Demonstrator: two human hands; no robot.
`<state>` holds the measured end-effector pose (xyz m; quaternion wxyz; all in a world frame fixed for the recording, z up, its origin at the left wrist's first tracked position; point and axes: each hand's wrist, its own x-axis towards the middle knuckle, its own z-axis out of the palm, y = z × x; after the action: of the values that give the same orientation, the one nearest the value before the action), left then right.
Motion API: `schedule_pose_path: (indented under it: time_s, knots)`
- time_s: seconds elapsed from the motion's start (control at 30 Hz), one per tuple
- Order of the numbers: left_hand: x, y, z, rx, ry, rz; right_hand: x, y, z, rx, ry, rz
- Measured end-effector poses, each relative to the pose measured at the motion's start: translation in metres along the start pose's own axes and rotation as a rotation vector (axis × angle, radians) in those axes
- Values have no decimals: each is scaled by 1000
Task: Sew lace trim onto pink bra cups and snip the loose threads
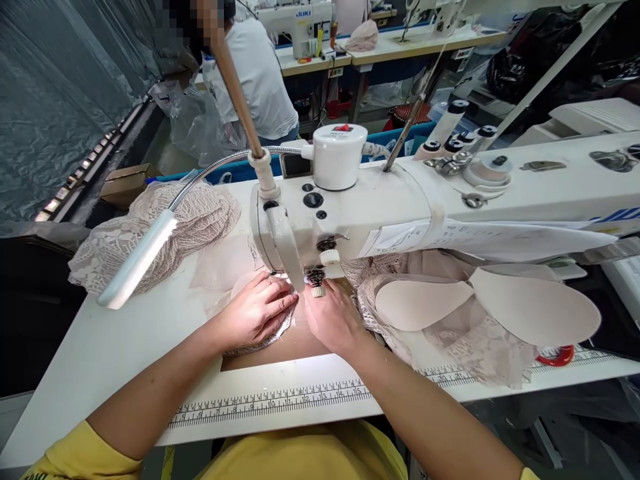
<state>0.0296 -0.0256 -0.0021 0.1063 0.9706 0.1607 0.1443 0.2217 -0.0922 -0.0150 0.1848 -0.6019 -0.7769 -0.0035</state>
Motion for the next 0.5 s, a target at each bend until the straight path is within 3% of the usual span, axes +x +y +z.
schedule_pose_path:
  time_s: [0.17, 0.5]
  knots:
    - [-5, -3, 1, -9, -7, 3, -1, -1, 0, 27, -53, -61]
    - [-3, -6, 6, 74, -6, -29, 1, -1, 7, -33, -14, -54]
